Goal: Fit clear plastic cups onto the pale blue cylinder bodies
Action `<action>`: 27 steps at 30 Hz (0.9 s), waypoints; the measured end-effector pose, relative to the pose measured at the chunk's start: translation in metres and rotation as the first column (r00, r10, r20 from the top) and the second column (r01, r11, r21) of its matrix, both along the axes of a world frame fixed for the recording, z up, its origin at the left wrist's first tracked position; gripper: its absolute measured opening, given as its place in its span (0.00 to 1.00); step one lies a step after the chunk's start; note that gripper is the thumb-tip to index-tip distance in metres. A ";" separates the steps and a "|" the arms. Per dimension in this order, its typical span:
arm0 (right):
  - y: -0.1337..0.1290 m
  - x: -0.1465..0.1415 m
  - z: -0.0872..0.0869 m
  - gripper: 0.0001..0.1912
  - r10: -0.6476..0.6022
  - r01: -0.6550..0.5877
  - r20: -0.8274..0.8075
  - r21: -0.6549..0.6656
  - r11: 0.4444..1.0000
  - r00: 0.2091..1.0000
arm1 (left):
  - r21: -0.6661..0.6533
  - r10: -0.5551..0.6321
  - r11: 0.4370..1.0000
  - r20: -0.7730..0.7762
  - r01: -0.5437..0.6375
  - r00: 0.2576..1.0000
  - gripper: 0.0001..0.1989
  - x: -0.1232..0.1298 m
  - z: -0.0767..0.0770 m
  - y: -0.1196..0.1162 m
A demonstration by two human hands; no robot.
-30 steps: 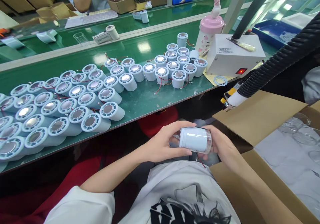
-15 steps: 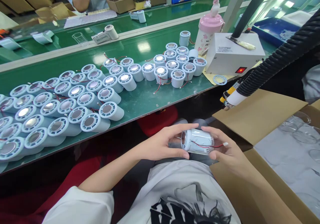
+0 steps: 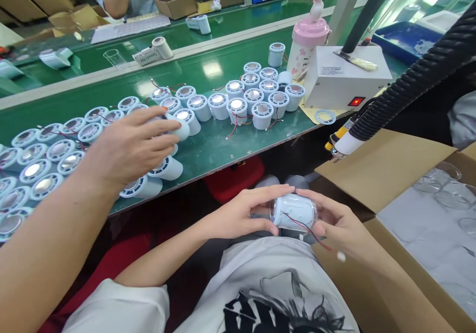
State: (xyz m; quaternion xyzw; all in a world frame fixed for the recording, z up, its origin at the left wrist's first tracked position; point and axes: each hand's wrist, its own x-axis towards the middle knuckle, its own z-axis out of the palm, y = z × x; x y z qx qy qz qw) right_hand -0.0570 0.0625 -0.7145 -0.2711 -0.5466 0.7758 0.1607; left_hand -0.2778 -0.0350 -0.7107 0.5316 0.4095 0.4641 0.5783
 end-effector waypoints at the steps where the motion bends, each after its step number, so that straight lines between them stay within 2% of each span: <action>1: -0.001 0.001 -0.001 0.25 0.006 -0.007 0.023 0.015 1.000 1.000 | -0.013 -0.010 1.000 0.016 0.010 1.000 0.36 0.000 0.000 0.000; 4: -0.002 0.004 -0.004 0.28 0.033 -0.038 0.086 0.060 0.997 0.996 | -0.058 -0.039 0.997 0.052 0.042 0.998 0.37 0.001 -0.002 0.000; 7: -0.001 0.003 -0.006 0.29 0.011 -0.017 0.128 0.049 0.999 0.992 | -0.082 -0.038 0.996 -0.009 0.037 0.999 0.37 0.002 -0.005 0.000; 11: 0.003 0.000 -0.009 0.29 0.011 -0.010 0.031 -0.030 0.999 0.999 | -0.111 -0.063 0.992 0.009 0.064 0.998 0.39 0.002 -0.007 0.003; 14: 0.003 0.001 -0.009 0.27 0.009 -0.012 -0.047 -0.079 0.997 0.999 | -0.049 -0.056 0.997 0.041 0.058 0.998 0.37 0.002 -0.007 0.005; 17: -0.001 0.003 -0.009 0.25 -0.009 0.004 -0.048 -0.097 0.995 0.999 | -0.003 -0.057 0.998 0.026 0.057 0.998 0.35 0.002 -0.005 0.006; 23: -0.004 0.008 -0.009 0.29 0.017 -0.015 0.067 -0.021 1.000 0.998 | -0.097 -0.059 0.993 0.041 0.063 0.997 0.36 0.001 -0.006 0.002; 27: -0.004 0.000 -0.019 0.30 0.032 -0.031 0.048 -0.036 0.999 0.998 | -0.168 -0.061 0.984 0.026 0.064 0.998 0.38 0.001 -0.015 0.000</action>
